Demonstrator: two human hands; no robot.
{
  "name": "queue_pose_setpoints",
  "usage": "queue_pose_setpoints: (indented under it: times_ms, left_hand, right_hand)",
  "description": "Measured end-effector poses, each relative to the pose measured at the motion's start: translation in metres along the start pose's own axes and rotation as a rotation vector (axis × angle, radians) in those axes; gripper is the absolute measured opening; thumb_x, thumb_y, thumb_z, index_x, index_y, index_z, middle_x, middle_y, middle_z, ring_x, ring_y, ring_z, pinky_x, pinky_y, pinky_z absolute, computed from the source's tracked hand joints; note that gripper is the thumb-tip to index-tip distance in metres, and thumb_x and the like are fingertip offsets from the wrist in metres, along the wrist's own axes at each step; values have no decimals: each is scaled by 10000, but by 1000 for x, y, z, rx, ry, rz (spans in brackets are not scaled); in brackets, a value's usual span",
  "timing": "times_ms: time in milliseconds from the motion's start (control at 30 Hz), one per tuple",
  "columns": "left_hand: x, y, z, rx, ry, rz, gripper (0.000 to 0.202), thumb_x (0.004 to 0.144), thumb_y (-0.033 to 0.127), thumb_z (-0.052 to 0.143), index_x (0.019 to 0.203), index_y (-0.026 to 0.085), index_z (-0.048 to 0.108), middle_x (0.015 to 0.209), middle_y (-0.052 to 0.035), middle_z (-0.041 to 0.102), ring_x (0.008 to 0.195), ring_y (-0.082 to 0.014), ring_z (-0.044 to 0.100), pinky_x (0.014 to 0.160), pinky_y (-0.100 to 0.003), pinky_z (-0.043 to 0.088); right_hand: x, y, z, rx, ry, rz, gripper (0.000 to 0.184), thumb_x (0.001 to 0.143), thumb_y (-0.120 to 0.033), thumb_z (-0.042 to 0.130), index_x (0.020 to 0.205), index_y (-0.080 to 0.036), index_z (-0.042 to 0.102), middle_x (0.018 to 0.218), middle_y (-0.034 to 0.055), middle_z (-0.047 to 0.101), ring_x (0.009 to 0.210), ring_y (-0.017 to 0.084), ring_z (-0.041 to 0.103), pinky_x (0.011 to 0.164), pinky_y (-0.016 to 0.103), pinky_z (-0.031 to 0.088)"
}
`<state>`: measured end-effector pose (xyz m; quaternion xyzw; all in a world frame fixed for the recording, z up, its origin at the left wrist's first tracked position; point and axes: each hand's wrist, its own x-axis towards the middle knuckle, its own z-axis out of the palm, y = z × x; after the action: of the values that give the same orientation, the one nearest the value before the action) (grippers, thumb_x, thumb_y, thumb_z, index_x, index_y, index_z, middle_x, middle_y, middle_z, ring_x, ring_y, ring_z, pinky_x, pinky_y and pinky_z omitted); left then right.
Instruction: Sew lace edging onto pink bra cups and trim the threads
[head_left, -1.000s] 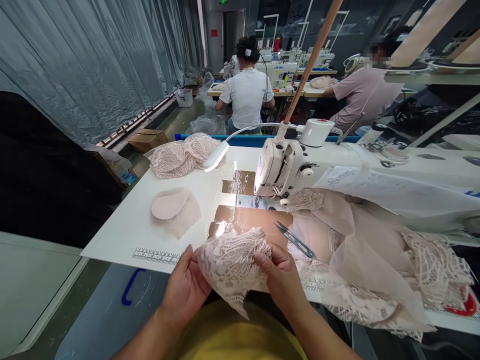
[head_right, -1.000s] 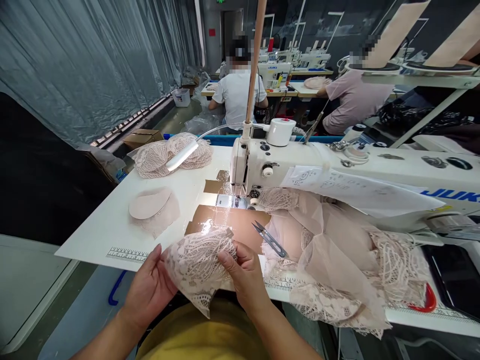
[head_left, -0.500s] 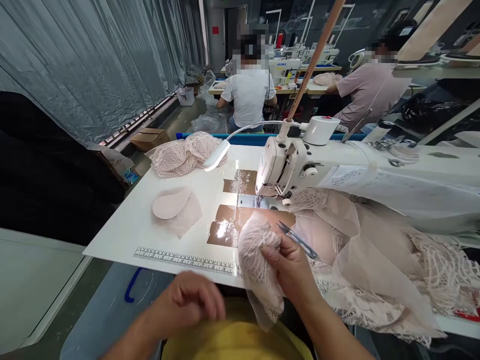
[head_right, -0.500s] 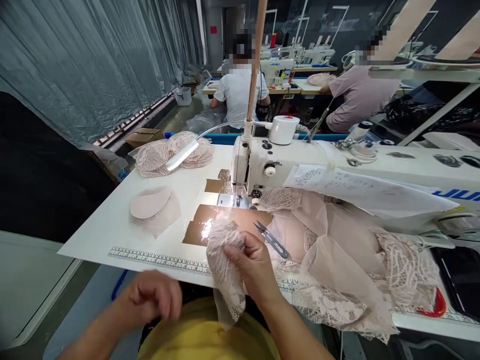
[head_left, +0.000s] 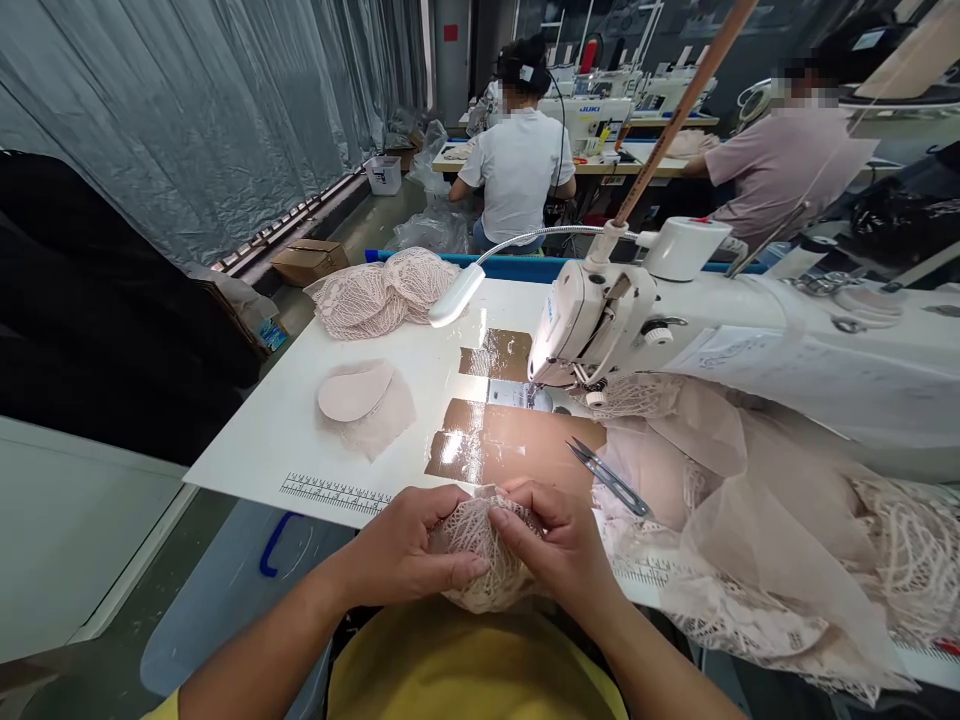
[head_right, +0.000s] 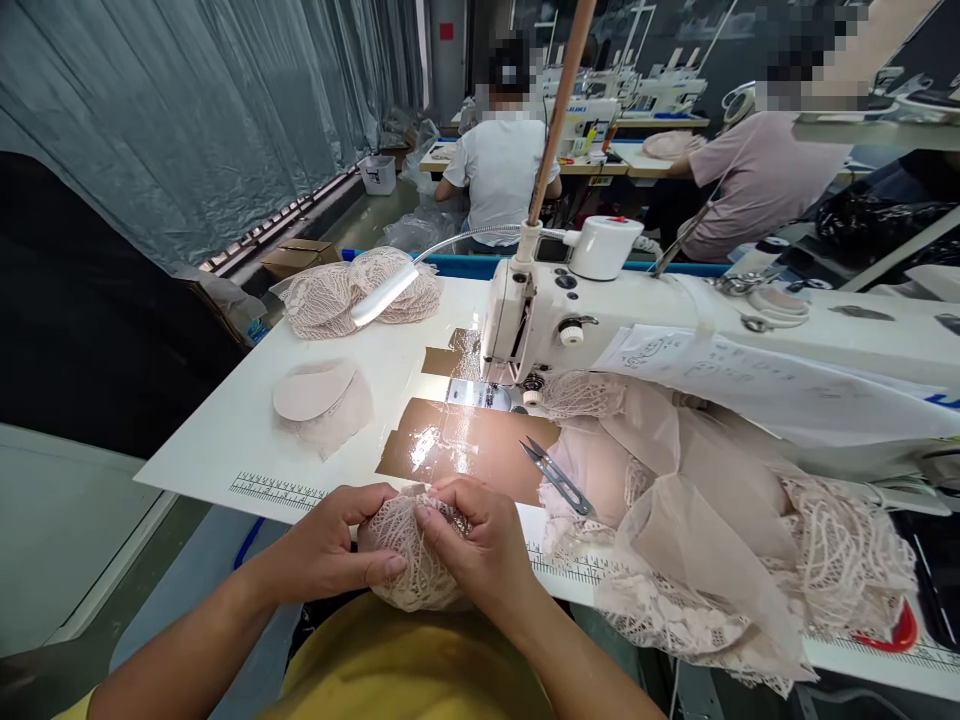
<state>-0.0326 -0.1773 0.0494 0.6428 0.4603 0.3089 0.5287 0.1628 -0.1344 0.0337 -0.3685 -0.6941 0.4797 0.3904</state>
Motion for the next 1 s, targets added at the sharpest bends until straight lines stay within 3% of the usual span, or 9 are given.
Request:
queue_pose_setpoints:
  times_ms: [167,400,533,633,833,1000]
  left_hand:
    - [7,5,-4,-57,19,-11,306,820,398,630,981,139,652,837,-28,590,742,-152,511,663,-234,406]
    - [20,1,-4,-54,58,-37,310,880,411,543,848,122,650,714,-11,525,661,-124,451,594,-219,360]
    - [29,1,-4,-50,41,-35,323,882,420,536,851,121,654,699,-12,516,652,-123,448,588,-221,355]
    - [34,3,-5,-66,18,-29,325,878,421,543,838,116,650,723,-21,522,673,-128,461,605,-226,373]
    - [43,1,-9,-251,-45,-42,287,856,391,595,813,110,628,747,-17,509,686,-119,463,615,-225,375]
    - [55,-11,5,-540,1,-78,316,806,392,662,693,117,554,648,20,445,593,-80,398,557,-201,329]
  right_hand:
    - [3,-3,1,-67,32,29,242,810,-287,626,600,-195,549,623,8,623,577,146,567,548,255,436]
    - [7,-5,-3,-118,85,37,285,795,-297,629,551,-193,525,543,-16,571,495,113,493,485,232,387]
    - [14,-3,-10,-105,57,99,138,769,-306,648,701,-186,636,613,-5,608,548,129,520,506,231,401]
    - [19,-3,-17,-55,-18,148,171,779,-343,635,741,-180,664,631,-4,605,560,126,498,511,230,385]
    - [26,-8,-25,34,-55,248,228,757,-368,641,640,-175,612,542,-42,469,505,93,361,466,225,281]
    - [35,-6,-26,211,-88,348,267,732,-410,670,642,-171,592,539,-50,444,506,86,353,479,226,291]
